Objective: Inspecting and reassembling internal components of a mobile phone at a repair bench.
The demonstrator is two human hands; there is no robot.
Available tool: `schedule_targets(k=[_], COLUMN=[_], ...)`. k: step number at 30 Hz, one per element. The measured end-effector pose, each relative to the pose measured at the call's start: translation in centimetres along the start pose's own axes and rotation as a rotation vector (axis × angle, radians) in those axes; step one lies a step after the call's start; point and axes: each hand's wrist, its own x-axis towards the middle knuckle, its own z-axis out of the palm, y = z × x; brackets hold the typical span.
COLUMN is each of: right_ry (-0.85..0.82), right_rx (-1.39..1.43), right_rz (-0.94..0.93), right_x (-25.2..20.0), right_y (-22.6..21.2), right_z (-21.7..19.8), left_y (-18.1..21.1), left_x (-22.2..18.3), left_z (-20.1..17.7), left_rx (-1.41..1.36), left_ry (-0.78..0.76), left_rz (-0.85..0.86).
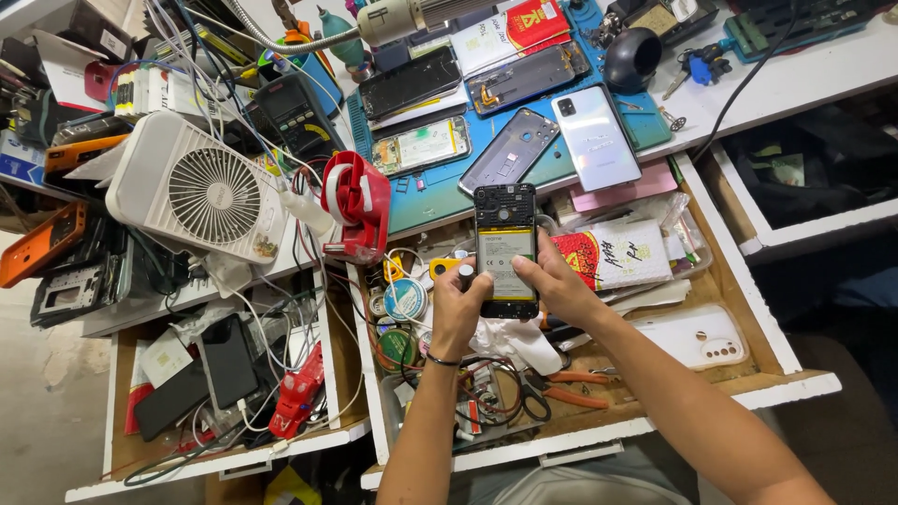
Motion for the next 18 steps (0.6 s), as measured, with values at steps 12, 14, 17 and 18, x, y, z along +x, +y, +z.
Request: schedule_targets(k=[12, 14, 17, 18], right_ry=[0.06, 0.138, 0.231, 0.243], right_rx=[0.017, 0.067, 0.119, 0.122], right_rz=[0.039, 0.051, 0.044, 0.03], right_x=[0.0, 0.0, -0.2, -0.2], right_y=[-0.5, -0.5, -1.6, -2.2], right_z=[1.1, 1.2, 1.1, 1.1], left_y=[0.2, -1.2, -1.3, -1.1], left_x=[0.2, 0.3, 0.3, 0.3], left_z=[-0.4, -0.4, -0.2, -0.1], left_rx=[0.046, 0.071, 0.184, 0.272], left_ry=[-0.002, -0.03, -0.107, -0.15], left_rz=[-0.036, -0.061, -0.053, -0.025])
